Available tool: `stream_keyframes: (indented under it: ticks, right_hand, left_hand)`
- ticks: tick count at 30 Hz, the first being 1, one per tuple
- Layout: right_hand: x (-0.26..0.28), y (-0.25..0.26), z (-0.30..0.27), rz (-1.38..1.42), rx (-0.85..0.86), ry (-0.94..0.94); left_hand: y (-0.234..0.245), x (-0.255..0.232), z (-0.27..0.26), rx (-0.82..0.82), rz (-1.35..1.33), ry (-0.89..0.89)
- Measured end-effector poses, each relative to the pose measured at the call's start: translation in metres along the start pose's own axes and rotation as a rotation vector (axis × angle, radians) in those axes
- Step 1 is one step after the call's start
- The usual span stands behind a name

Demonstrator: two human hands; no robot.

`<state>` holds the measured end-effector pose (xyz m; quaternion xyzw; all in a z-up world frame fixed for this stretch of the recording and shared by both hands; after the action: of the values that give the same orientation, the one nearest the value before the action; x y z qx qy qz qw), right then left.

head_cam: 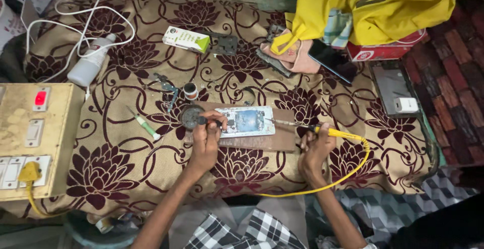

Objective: The person uses a soldering iron and tweezers to work on a small electronic component placed on a wooden board. They repeatedly apply heat and solder to specific points on the component while holding it steady with the tweezers.

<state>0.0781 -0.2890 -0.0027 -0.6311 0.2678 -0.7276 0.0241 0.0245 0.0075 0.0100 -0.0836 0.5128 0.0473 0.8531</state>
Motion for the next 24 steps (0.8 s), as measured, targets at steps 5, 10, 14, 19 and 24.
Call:
stream_keyframes:
  ticks: [5, 10, 14, 19, 24]
  right_hand:
    - [-0.006, 0.003, 0.000, -0.003, 0.002, 0.042]
    - [-0.006, 0.002, 0.000, -0.002, 0.013, 0.117]
    - [-0.003, 0.005, 0.001, 0.123, -0.005, 0.032]
    - [0.001, 0.007, 0.000, 0.124, -0.079, -0.033]
    - [0.000, 0.000, 0.002, 0.125, -0.034, 0.041]
  left_hand:
    - [-0.002, -0.001, 0.000, -0.004, 0.003, 0.010]
    - [0.000, -0.012, -0.002, -0.034, -0.024, 0.043]
    - [-0.001, -0.012, -0.003, -0.044, -0.022, 0.059]
    - [-0.003, -0.008, -0.006, -0.029, -0.091, 0.069]
    - [0.001, 0.000, -0.005, -0.017, -0.066, 0.047]
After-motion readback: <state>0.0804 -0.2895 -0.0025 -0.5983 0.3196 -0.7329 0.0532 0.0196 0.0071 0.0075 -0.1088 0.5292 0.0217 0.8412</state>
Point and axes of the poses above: each hand's wrist, its own z-axis towards the middle knuckle, its own y-axis out of the back of the hand, x = y × z, the point moved 3 cm from there along z, towards the middle knuckle, and after that the axes turned 2 degrees about -z, right-handed, at the moved point
